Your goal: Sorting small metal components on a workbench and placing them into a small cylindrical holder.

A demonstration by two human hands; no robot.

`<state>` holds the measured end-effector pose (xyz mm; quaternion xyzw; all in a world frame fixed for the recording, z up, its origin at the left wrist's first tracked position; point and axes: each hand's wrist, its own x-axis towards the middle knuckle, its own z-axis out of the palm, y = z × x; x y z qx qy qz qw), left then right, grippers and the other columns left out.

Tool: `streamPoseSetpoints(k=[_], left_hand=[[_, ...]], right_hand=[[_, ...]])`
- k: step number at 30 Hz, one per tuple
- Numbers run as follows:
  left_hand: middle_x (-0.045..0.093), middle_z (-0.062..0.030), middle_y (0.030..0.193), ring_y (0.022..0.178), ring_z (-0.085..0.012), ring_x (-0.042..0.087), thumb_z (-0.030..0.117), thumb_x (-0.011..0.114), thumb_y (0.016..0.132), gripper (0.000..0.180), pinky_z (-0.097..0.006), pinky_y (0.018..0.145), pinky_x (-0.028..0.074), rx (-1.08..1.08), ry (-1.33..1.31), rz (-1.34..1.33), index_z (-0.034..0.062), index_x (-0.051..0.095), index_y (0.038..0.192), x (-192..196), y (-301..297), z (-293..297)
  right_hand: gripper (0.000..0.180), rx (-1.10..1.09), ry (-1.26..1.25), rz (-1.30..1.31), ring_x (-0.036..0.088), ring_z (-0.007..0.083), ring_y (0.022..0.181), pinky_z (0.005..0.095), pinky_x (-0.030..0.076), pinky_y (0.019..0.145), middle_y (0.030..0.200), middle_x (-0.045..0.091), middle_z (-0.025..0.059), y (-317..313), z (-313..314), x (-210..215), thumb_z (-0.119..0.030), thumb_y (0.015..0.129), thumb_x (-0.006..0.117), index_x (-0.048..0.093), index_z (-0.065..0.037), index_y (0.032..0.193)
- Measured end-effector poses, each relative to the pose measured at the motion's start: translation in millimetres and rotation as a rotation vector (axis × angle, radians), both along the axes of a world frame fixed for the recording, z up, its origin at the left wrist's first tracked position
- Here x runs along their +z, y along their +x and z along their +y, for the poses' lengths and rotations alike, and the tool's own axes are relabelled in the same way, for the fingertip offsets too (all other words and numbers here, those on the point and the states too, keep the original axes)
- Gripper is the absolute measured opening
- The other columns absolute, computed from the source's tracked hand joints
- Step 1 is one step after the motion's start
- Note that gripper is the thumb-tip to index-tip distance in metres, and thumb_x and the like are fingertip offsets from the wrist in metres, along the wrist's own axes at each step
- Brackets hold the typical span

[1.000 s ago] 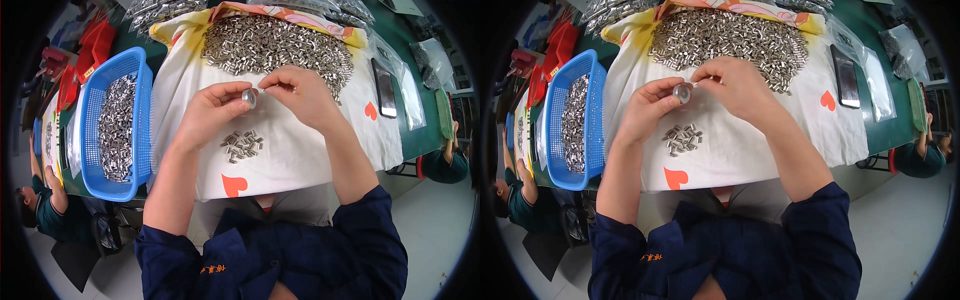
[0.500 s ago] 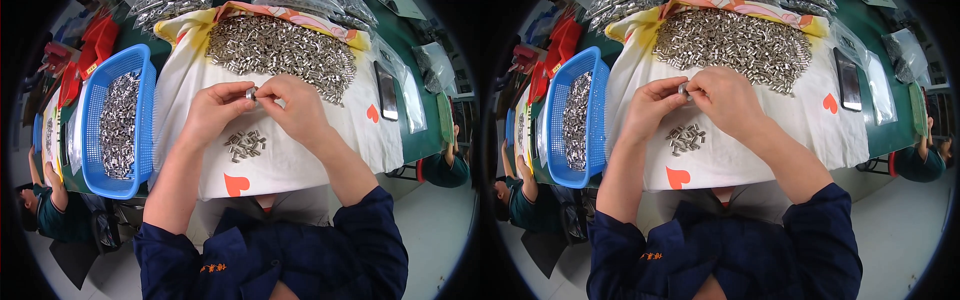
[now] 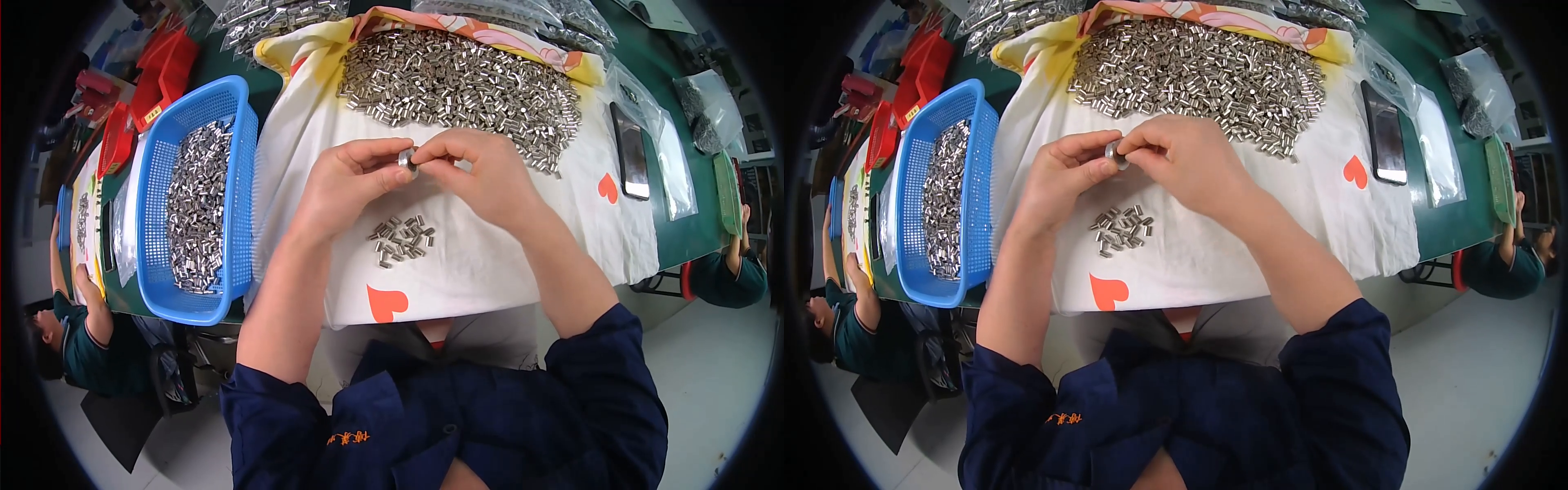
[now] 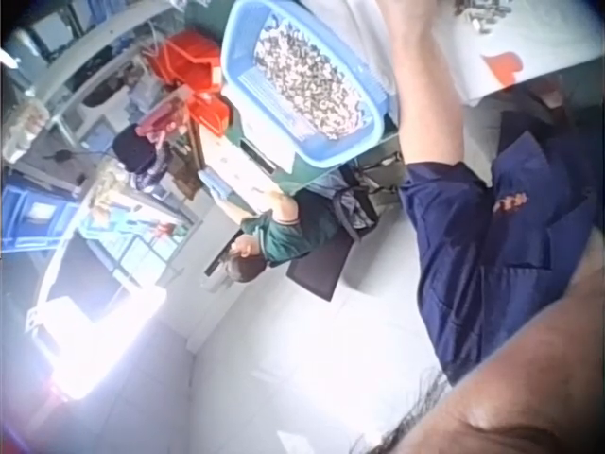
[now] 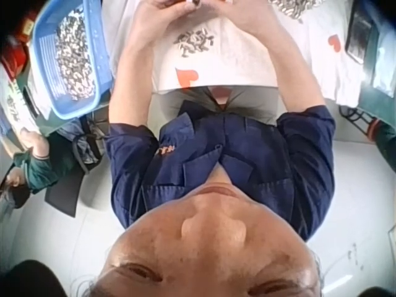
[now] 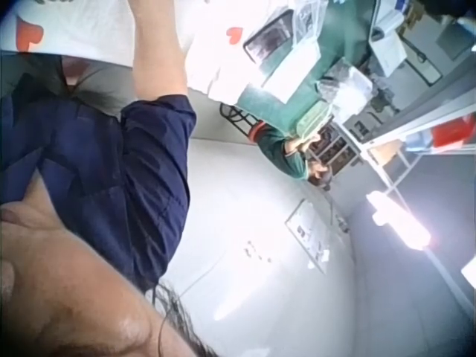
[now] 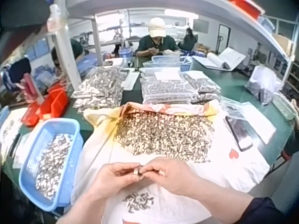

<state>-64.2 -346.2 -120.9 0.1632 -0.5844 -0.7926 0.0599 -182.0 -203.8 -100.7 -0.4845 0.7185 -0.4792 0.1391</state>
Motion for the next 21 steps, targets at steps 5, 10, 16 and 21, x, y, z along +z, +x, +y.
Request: streamPoseSetpoints(k=[5, 10, 16, 21], left_hand=[[0.061, -0.0074, 0.093, 0.082, -0.0099, 0.057, 0.0, 0.063, 0.074, 0.033, -0.021, 0.073, 0.047, -0.046, -0.108, -0.076, -0.0032, 0.056, 0.106, 4, 1, 2], [0.061, -0.0058, 0.093, 0.081, -0.0096, 0.058, -0.003, 0.062, 0.073, 0.033, -0.021, 0.073, 0.047, -0.095, -0.109, -0.126, -0.0028, 0.056, 0.106, 9, 1, 6], [0.061, -0.0073, 0.098, 0.086, -0.0116, 0.057, -0.006, 0.06, 0.073, 0.033, -0.023, 0.079, 0.047, -0.218, -0.089, -0.151, -0.0027, 0.055, 0.106, 7, 3, 7], [0.061, -0.0068, 0.098, 0.087, -0.0106, 0.057, -0.004, 0.06, 0.074, 0.033, -0.024, 0.079, 0.046, -0.203, -0.098, -0.114, -0.0028, 0.055, 0.106, 7, 1, 7]], right_hand=[[0.013, 0.02, 0.15, -0.268, 0.056, 0.0117, 0.06, 0.0246, 0.045, 0.057, 0.066, 0.06, 0.0057, -5, 0, 1, -0.011, 0.07, 0.063, 0.06, -0.002, 0.078], [0.009, -0.048, 0.208, -0.173, 0.05, 0.0054, 0.061, 0.0207, 0.042, 0.058, 0.069, 0.058, -0.0006, -28, 8, 11, -0.006, 0.072, 0.061, 0.06, -0.003, 0.081], [0.01, -0.175, 0.454, 0.27, 0.054, 0.0196, 0.061, 0.0298, 0.043, 0.059, 0.067, 0.058, 0.008, -46, 25, 11, -0.009, 0.07, 0.057, 0.06, -0.003, 0.077], [0.008, -0.156, 0.438, 0.482, 0.056, 0.026, 0.07, 0.0353, 0.044, 0.063, 0.07, 0.058, 0.0102, -43, 21, -4, -0.008, 0.07, 0.055, 0.06, -0.003, 0.075]])
